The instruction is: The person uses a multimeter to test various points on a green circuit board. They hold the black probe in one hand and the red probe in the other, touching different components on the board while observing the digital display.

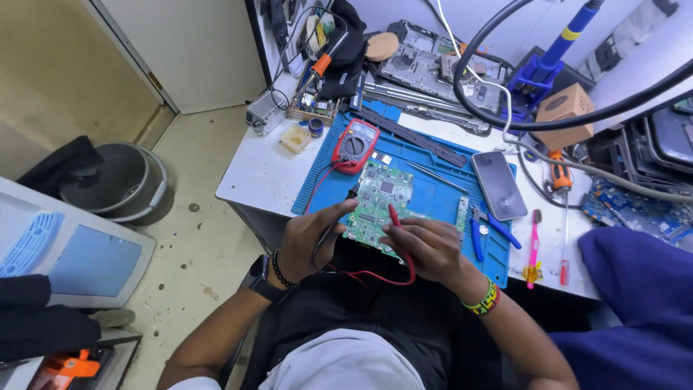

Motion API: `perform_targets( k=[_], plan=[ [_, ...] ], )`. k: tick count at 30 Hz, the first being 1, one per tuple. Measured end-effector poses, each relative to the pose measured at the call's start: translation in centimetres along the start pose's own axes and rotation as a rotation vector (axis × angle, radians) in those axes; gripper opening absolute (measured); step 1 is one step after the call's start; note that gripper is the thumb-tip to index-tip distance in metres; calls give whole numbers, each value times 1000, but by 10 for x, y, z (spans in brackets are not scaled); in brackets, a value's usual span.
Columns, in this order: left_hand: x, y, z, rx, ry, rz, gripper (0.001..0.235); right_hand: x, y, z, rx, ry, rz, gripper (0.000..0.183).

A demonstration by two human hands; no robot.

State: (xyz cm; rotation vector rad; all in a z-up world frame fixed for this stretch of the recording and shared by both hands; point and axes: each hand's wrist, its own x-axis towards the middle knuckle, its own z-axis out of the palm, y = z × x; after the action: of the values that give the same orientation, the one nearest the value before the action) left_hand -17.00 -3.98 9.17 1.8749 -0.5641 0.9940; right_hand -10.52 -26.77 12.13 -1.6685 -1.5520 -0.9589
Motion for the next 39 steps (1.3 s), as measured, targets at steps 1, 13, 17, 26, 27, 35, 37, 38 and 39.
perform_targets(
  k=[1, 13, 17, 26, 27, 35, 37, 38, 39],
  plan=[
    [3, 9, 0, 3, 21, -3, 36, 9, -5, 0, 45, 9, 40, 19],
    [44, 40, 19, -154, 132, 113, 30, 42, -35, -4, 110, 10, 376, 44],
    [47, 30, 21, -129, 129, 130, 30, 52, -30, -7, 331, 40, 556, 44],
    [43, 11, 32, -114, 11, 130, 27, 20, 1, 1, 488, 44, 700, 47],
    [30, 5, 30, -153, -15, 128, 27, 7, -2, 12, 457, 60, 732, 47],
    [-7, -54, 69, 210, -176, 60, 37, -64, 44, 29, 349, 171, 1037, 20],
    [-12, -63, 78, 188, -192, 0, 36, -70, 48, 21, 382, 216, 1092, 25],
    [-13, -70, 83, 185, -192, -68, 35, -71, 53, 17, 435, 246, 1130, 31],
    [-12, -77, 86, 174, -189, -54, 35, -76, 58, 18, 419, 252, 1123, 31]
  ],
)
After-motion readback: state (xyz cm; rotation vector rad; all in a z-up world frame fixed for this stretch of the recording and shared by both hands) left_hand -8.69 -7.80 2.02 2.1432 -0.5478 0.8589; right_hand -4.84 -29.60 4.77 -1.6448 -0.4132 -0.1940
